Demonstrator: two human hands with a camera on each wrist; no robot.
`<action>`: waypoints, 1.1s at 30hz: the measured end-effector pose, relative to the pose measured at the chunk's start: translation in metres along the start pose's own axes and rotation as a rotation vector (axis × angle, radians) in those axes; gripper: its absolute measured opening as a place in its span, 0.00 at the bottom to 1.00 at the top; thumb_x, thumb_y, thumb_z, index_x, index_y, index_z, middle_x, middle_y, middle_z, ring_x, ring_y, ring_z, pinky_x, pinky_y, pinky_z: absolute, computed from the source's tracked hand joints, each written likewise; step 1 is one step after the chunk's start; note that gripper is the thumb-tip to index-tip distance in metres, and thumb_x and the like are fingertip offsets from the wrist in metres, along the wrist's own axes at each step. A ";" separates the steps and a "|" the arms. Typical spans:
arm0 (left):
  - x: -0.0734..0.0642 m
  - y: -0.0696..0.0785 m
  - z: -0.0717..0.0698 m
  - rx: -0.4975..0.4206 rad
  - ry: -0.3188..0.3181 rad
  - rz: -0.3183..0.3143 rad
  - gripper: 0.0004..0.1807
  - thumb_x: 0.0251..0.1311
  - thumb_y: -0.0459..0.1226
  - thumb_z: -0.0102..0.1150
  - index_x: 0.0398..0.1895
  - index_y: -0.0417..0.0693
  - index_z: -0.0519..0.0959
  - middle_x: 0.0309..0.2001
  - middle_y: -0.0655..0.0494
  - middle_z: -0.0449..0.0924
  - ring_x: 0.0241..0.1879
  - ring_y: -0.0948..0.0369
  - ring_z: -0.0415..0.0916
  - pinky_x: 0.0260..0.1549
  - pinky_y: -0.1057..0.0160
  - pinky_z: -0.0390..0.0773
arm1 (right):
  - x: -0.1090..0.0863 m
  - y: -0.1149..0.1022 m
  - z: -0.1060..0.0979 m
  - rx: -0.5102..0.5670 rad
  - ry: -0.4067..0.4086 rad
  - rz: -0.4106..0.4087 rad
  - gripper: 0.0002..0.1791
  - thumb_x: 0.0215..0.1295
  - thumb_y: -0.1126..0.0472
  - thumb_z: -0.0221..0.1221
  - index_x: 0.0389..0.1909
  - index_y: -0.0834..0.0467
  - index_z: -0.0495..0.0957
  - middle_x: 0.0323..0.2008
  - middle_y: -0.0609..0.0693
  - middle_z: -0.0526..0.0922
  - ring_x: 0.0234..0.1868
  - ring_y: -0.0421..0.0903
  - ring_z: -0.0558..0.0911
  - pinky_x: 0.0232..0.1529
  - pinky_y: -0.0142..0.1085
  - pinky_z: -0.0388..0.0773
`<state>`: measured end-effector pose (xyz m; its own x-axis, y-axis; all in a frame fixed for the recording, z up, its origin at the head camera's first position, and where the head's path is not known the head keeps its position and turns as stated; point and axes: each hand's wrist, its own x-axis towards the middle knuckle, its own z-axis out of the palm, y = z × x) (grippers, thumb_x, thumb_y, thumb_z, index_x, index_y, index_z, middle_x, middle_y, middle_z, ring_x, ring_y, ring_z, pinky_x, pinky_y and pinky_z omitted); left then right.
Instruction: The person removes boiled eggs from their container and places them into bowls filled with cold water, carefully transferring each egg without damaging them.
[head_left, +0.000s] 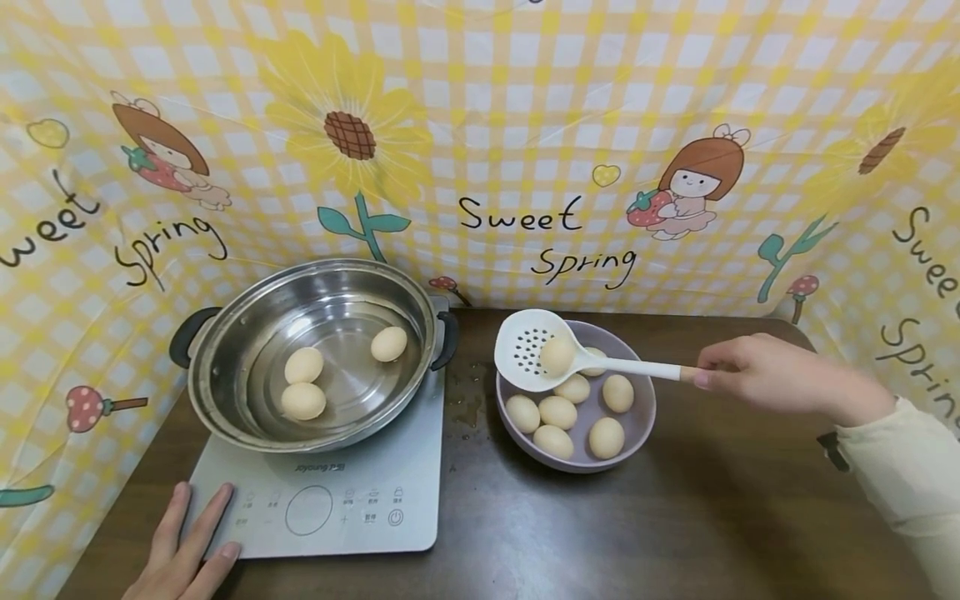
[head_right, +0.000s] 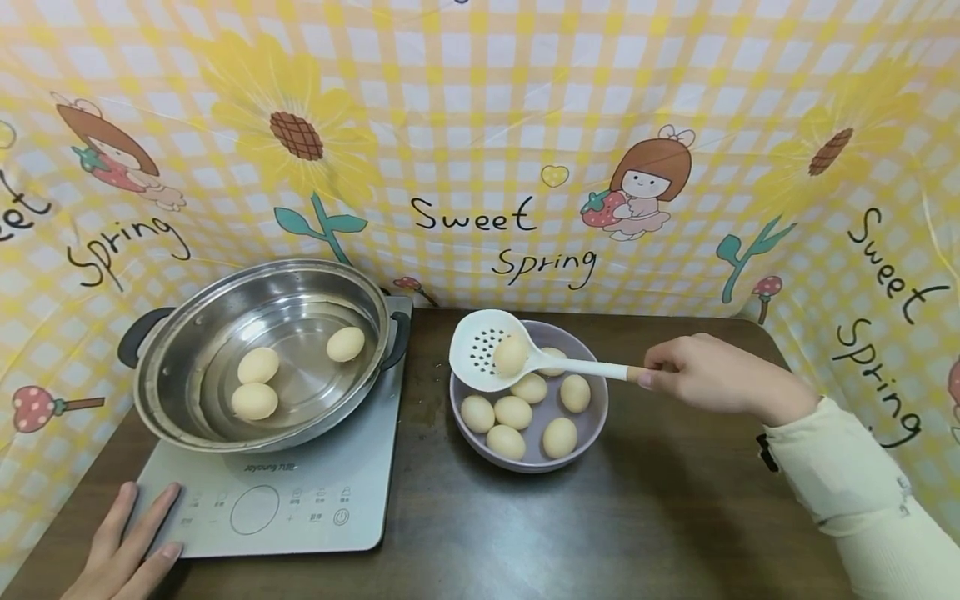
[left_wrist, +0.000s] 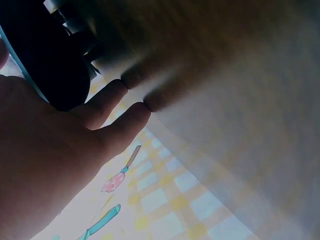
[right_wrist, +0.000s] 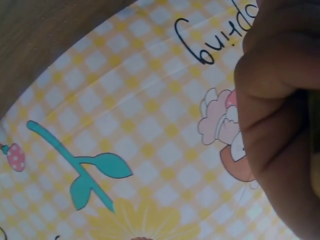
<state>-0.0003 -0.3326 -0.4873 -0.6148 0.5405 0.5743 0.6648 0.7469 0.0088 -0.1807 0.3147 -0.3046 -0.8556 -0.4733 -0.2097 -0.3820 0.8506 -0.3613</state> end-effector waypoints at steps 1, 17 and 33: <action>0.000 0.000 0.000 -0.015 0.005 0.004 0.37 0.70 0.67 0.43 0.52 0.41 0.77 0.66 0.19 0.62 0.64 0.16 0.48 0.49 0.71 0.71 | -0.001 0.001 0.001 -0.006 0.010 0.000 0.06 0.73 0.54 0.60 0.34 0.47 0.80 0.17 0.38 0.66 0.18 0.36 0.64 0.22 0.34 0.63; -0.004 -0.002 0.003 -0.026 0.074 0.046 0.36 0.70 0.65 0.46 0.53 0.40 0.77 0.63 0.18 0.64 0.63 0.16 0.50 0.25 0.72 0.70 | -0.009 0.011 0.005 -0.095 0.312 0.046 0.05 0.72 0.54 0.62 0.40 0.50 0.79 0.19 0.40 0.71 0.18 0.41 0.68 0.22 0.39 0.65; -0.003 -0.002 0.003 -0.017 0.029 0.009 0.36 0.70 0.66 0.44 0.52 0.41 0.78 0.65 0.19 0.63 0.64 0.16 0.48 0.45 0.72 0.71 | 0.002 -0.015 0.003 0.004 0.329 -0.014 0.04 0.72 0.51 0.62 0.40 0.47 0.80 0.21 0.40 0.71 0.21 0.40 0.68 0.23 0.37 0.66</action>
<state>-0.0007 -0.3350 -0.4912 -0.5961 0.5355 0.5983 0.6775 0.7353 0.0168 -0.1755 0.3003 -0.3022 -0.9176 -0.3847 0.1000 -0.3935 0.8436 -0.3654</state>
